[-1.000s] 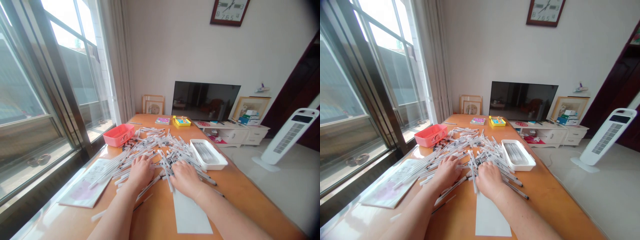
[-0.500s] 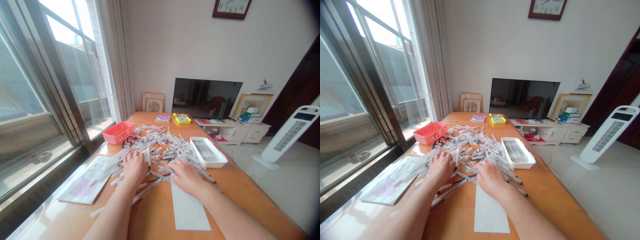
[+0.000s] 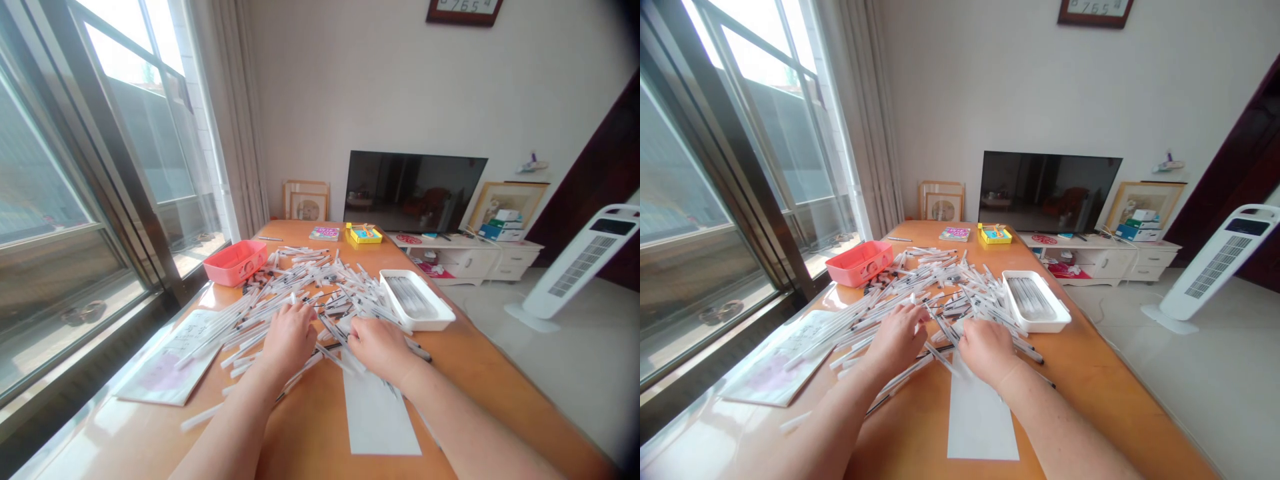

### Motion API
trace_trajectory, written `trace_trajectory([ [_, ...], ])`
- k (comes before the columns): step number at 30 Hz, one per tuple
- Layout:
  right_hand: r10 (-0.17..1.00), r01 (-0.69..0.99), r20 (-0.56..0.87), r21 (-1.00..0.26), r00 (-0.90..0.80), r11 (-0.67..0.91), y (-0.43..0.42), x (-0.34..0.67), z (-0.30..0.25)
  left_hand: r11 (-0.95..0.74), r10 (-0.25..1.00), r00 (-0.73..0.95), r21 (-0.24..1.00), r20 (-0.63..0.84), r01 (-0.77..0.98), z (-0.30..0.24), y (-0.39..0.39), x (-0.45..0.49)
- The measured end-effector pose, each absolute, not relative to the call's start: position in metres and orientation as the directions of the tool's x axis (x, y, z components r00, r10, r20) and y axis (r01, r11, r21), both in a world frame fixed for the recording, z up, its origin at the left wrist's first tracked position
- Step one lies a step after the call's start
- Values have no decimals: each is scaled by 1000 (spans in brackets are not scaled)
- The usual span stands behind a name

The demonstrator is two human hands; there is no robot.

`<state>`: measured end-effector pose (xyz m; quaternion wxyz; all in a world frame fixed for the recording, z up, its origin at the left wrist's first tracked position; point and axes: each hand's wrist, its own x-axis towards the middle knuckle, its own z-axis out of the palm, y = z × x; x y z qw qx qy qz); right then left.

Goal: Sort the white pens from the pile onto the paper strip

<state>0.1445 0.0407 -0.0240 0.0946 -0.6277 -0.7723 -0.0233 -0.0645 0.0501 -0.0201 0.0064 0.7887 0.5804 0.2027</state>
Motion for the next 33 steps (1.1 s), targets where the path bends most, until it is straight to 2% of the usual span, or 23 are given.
trace_trajectory([
  [4,958,971,167,-16,-232,238,41,140,-25,-401,906,342,250,249,881,-21,43,-55],
  [13,965,972,129,-15,-229,233,45,131,-27,-337,937,300,239,180,911,-18,42,-57],
  [17,970,978,187,-110,-155,178,46,136,-25,-292,952,250,271,178,917,-14,43,-59],
  [20,950,931,293,-307,-107,200,47,143,-24,-196,967,127,323,222,926,-11,50,-71],
  [22,932,821,351,-506,-86,266,48,147,-24,-118,962,16,362,272,925,-11,56,-83],
  [24,934,632,354,-714,-44,301,50,149,-26,-51,950,-79,399,302,916,-12,61,-93],
  [27,974,259,227,-941,7,217,53,149,-26,7,945,-136,398,297,917,-16,66,-100],
  [30,997,-43,81,-996,-6,80,53,149,-23,12,960,-106,340,259,940,-22,68,-97],
  [33,999,-207,-17,-978,-31,-23,52,151,-19,-2,970,-74,312,232,950,-25,69,-91],
])
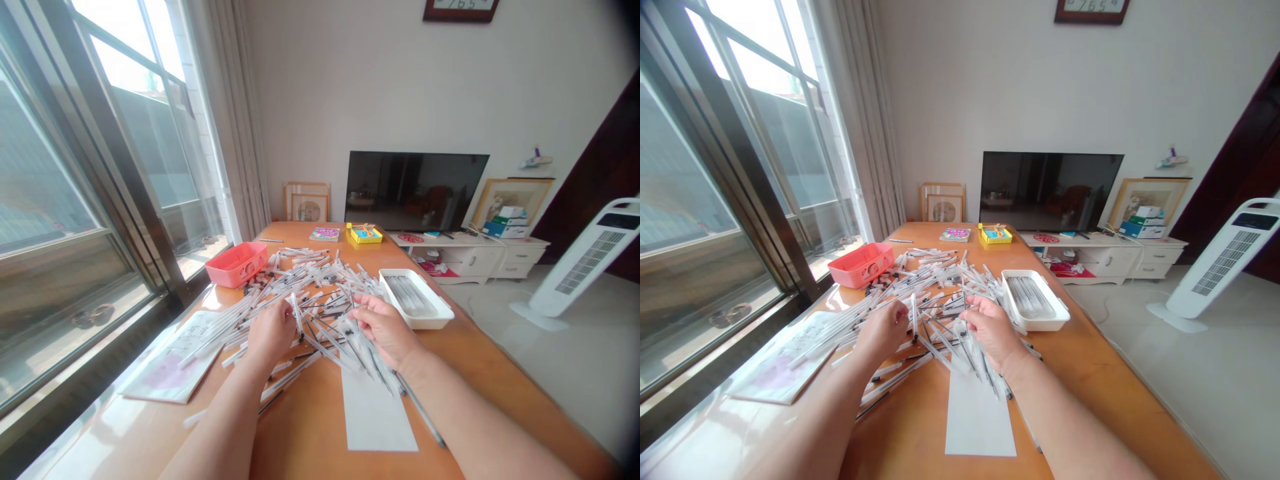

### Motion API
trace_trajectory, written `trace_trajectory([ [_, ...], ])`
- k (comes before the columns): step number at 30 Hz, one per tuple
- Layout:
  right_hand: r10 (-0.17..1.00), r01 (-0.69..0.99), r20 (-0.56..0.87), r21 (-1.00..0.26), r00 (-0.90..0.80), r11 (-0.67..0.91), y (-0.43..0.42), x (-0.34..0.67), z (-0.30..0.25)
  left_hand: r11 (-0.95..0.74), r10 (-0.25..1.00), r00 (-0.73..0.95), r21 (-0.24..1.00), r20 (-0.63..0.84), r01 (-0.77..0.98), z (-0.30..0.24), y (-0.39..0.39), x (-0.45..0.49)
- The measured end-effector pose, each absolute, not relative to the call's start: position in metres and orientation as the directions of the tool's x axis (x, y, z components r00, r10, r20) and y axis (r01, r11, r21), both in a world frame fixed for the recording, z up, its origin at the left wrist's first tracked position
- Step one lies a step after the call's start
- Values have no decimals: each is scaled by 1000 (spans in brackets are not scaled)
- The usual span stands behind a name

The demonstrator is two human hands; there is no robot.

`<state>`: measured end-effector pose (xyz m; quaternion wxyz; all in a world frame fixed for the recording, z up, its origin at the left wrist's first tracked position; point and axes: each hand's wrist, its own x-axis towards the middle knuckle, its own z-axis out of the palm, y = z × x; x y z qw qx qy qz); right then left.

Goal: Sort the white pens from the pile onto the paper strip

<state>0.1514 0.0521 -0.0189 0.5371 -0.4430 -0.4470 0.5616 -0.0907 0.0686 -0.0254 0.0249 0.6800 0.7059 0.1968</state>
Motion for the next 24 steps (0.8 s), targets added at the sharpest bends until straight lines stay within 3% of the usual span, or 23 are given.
trace_trajectory([
  [5,998,-349,-53,-935,-40,-64,53,155,-18,-177,963,82,375,257,910,-18,58,-78],
  [8,998,-366,-61,-928,-21,-64,56,156,-20,-316,948,265,408,177,857,-11,46,-68],
  [14,995,-350,-42,-937,93,-7,63,158,-24,-432,890,454,398,42,809,-9,27,-50],
  [18,990,-355,-19,-934,139,32,66,161,-24,-450,878,478,363,14,816,-16,28,-45],
  [24,977,-257,36,-962,211,91,70,166,-28,-423,906,403,276,129,863,-23,42,-49],
])
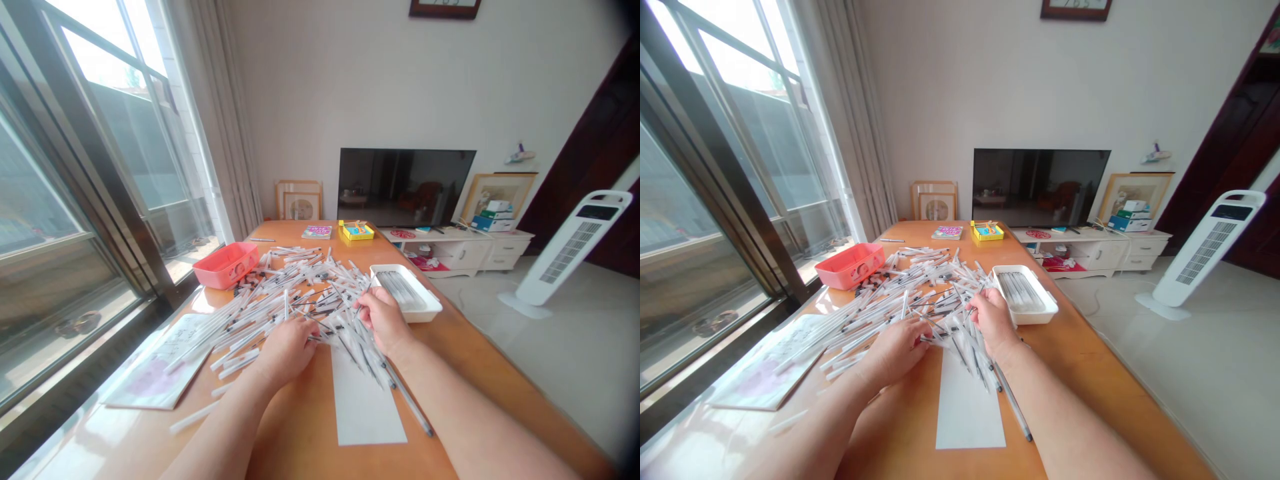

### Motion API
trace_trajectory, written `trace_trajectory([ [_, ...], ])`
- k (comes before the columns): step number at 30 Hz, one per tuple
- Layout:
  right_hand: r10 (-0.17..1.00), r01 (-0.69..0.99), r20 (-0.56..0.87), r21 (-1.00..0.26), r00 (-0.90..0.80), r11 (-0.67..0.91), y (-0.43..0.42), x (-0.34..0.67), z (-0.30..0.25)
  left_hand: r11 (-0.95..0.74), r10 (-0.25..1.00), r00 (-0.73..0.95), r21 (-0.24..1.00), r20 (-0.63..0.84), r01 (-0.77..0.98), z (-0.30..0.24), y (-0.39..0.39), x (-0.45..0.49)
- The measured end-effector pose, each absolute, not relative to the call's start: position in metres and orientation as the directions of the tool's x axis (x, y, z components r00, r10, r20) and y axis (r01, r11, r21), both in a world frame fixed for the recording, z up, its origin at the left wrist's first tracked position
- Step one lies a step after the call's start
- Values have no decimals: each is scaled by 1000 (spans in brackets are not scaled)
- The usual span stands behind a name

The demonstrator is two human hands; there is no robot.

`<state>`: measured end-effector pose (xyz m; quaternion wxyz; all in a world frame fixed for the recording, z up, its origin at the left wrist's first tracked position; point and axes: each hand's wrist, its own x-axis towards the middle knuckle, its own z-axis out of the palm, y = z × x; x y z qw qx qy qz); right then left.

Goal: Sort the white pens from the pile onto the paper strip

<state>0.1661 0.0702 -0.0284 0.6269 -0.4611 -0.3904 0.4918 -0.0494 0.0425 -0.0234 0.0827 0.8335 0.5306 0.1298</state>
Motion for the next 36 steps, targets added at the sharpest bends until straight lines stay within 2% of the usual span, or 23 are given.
trace_trajectory([
  [6,944,-71,178,-976,279,205,72,168,-34,-239,951,178,236,252,942,-26,53,-61],
  [11,944,35,231,-973,233,230,69,166,-34,-199,944,105,287,313,937,-22,58,-74],
  [16,957,118,262,-962,125,248,65,160,-34,-83,979,17,326,202,942,-14,59,-92],
  [21,957,150,289,-947,16,284,58,153,-33,-147,987,111,367,116,918,-10,50,-107],
  [28,974,113,219,-968,-67,225,53,146,-34,-179,972,222,370,-77,912,-8,40,-107],
  [30,974,115,215,-968,-73,222,54,146,-36,-149,986,166,321,-28,935,-8,43,-111],
  [34,974,128,218,-966,-69,225,55,146,-38,27,982,-66,212,177,977,-8,53,-124],
  [36,974,131,215,-966,-68,222,56,147,-40,91,969,-129,183,209,979,-10,57,-127],
])
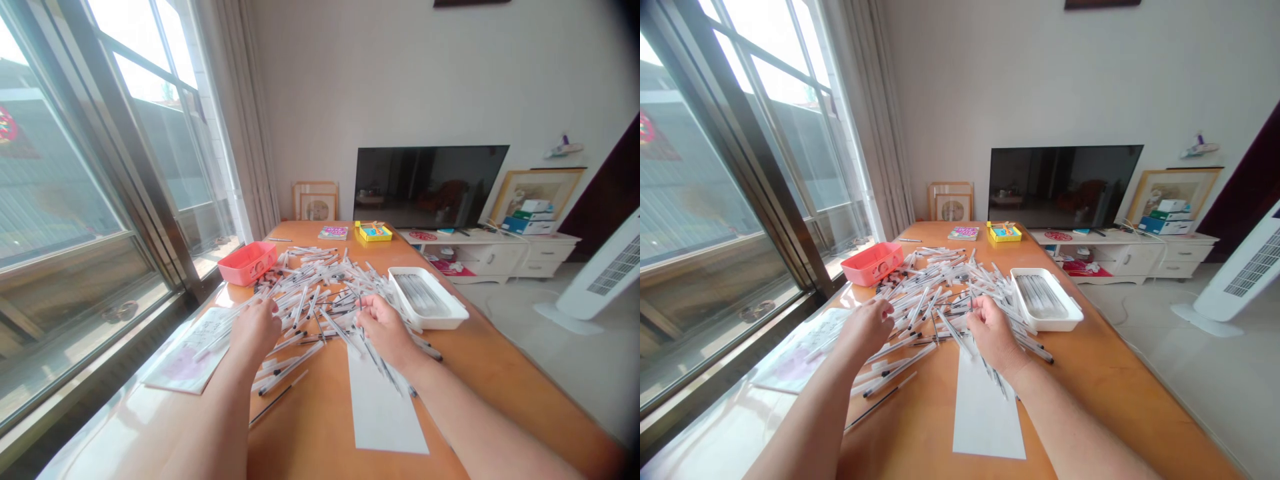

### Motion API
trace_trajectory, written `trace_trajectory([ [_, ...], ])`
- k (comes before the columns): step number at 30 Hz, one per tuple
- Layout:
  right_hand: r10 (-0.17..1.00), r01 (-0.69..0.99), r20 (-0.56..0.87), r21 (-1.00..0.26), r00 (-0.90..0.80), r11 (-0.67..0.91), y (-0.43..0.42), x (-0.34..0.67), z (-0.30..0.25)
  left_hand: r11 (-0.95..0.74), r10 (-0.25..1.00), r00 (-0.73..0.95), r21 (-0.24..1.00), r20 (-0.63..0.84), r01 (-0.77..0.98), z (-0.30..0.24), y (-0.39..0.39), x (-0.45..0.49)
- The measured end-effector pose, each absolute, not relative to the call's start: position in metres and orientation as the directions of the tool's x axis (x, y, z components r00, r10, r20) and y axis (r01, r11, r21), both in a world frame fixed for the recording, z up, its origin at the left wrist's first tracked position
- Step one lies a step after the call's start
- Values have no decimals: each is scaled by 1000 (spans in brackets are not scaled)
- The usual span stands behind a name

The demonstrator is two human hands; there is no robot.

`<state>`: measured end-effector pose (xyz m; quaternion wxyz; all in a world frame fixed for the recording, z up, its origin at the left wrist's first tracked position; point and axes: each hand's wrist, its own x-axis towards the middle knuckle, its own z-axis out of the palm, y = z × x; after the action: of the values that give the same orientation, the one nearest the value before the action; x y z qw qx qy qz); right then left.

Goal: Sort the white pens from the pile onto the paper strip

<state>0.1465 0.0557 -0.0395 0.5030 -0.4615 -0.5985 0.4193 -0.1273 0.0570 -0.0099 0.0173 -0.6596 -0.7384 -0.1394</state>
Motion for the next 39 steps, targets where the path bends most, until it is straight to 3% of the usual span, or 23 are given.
trace_trajectory([
  [7,971,128,231,-963,-67,238,56,145,-41,162,956,-188,128,226,978,-29,67,-127],
  [15,968,138,239,-959,-82,249,58,146,-45,87,974,-106,104,201,991,-39,76,-118],
  [27,969,133,243,-963,37,236,62,152,-42,2,963,-63,227,263,974,-31,75,-109],
  [30,969,112,229,-969,92,219,64,154,-41,-107,945,1,308,326,945,-30,73,-102],
  [33,969,61,210,-977,131,203,65,154,-40,-206,927,13,481,374,852,-31,74,-95],
  [37,974,-65,146,-985,171,159,66,155,-38,-248,954,-6,797,301,551,-31,74,-88],
  [39,979,-157,109,-978,172,137,65,155,-35,-236,971,44,897,237,373,-28,71,-83],
])
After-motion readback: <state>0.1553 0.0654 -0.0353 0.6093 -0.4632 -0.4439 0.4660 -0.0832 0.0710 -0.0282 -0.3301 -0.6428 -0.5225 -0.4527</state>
